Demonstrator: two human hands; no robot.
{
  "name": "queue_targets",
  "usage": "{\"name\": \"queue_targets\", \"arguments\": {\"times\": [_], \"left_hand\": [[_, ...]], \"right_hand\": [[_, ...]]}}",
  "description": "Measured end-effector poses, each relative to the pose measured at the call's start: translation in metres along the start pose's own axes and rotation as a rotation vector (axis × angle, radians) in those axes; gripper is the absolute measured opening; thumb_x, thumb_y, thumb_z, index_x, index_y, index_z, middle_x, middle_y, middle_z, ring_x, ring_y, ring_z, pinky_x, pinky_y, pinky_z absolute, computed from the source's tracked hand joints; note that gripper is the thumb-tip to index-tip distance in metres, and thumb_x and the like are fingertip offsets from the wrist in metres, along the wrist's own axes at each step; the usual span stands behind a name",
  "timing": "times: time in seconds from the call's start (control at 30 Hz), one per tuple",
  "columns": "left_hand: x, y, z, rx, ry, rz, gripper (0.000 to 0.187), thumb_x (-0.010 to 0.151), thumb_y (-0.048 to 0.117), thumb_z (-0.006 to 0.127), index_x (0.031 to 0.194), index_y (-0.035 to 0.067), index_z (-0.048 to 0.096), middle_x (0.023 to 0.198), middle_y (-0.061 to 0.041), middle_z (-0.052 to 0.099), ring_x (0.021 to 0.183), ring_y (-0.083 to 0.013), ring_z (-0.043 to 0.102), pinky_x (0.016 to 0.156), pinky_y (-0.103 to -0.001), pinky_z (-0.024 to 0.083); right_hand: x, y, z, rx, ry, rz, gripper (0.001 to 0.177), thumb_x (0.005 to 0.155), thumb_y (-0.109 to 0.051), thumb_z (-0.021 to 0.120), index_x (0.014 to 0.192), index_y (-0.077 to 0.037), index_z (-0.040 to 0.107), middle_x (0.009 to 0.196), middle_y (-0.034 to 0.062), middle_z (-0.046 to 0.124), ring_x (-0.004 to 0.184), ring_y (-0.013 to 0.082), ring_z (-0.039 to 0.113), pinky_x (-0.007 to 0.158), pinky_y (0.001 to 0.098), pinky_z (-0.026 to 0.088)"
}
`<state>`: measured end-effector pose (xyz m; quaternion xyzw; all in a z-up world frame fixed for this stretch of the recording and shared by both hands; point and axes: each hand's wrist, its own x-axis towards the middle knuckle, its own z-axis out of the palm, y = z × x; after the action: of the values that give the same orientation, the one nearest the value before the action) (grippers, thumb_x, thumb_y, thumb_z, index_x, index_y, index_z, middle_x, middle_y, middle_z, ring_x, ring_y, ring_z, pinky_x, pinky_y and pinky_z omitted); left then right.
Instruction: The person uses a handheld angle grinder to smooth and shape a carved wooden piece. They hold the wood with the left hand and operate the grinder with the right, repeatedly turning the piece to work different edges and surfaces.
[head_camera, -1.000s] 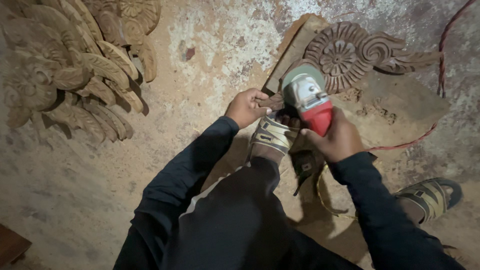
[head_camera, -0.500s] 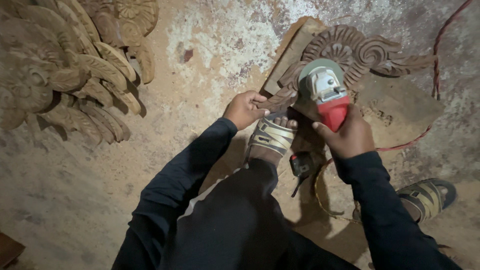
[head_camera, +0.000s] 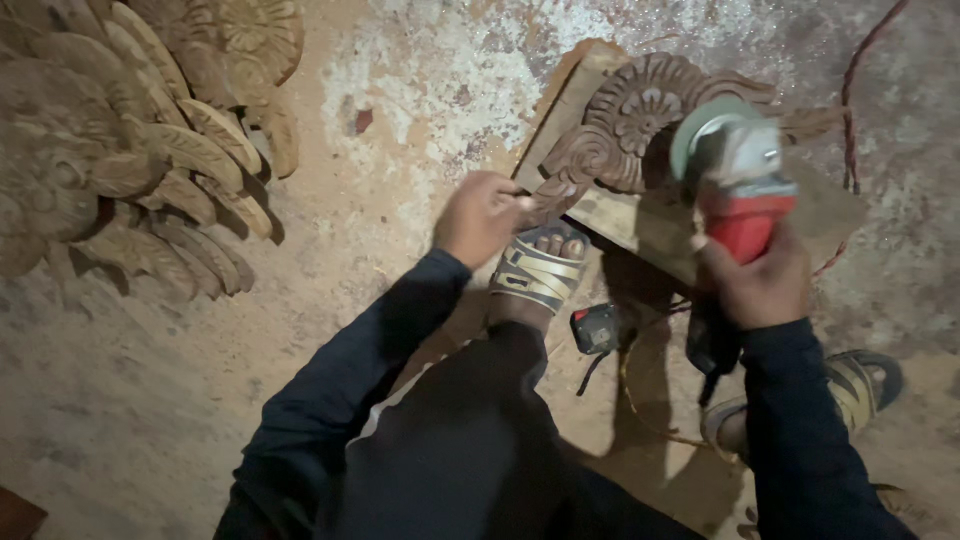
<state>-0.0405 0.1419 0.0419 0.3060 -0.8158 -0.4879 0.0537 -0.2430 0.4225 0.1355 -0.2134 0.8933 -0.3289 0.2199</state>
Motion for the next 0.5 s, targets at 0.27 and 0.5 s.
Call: {"name": "queue_targets", "arguments": {"times": [0.27, 0.5], "left_hand": [[-0.008, 0.088, 0.086, -0.45, -0.973, 0.102, 0.059, 0.081, 0.018, 0.079, 0.132, 0.001, 0.054, 0.111, -0.006, 0.068, 0.09, -0.0116, 0.071, 0.078, -0.028, 0.059], [-0.017, 0.089, 0.129, -0.848, -1.001, 0.057, 0.039, 0.087, -0.002, 0.078, 0.122, -0.003, 0.063, 0.112, -0.008, 0.071, 0.105, -0.0108, 0.066, 0.092, -0.03, 0.055]], "right_hand": [[0.0, -0.027, -0.011, 0.861, 0.155, 0.117, 0.026, 0.106, -0.02, 0.069, 0.122, -0.002, 0.058, 0.103, 0.0094, 0.067, 0.088, 0.0193, 0.066, 0.08, 0.0355, 0.056], [0.0, -0.014, -0.023, 1.158, 0.215, 0.095, 0.04, 0.109, -0.035, 0.07, 0.122, 0.0, 0.055, 0.104, 0.0148, 0.066, 0.09, 0.0255, 0.068, 0.084, 0.0401, 0.059]]}}
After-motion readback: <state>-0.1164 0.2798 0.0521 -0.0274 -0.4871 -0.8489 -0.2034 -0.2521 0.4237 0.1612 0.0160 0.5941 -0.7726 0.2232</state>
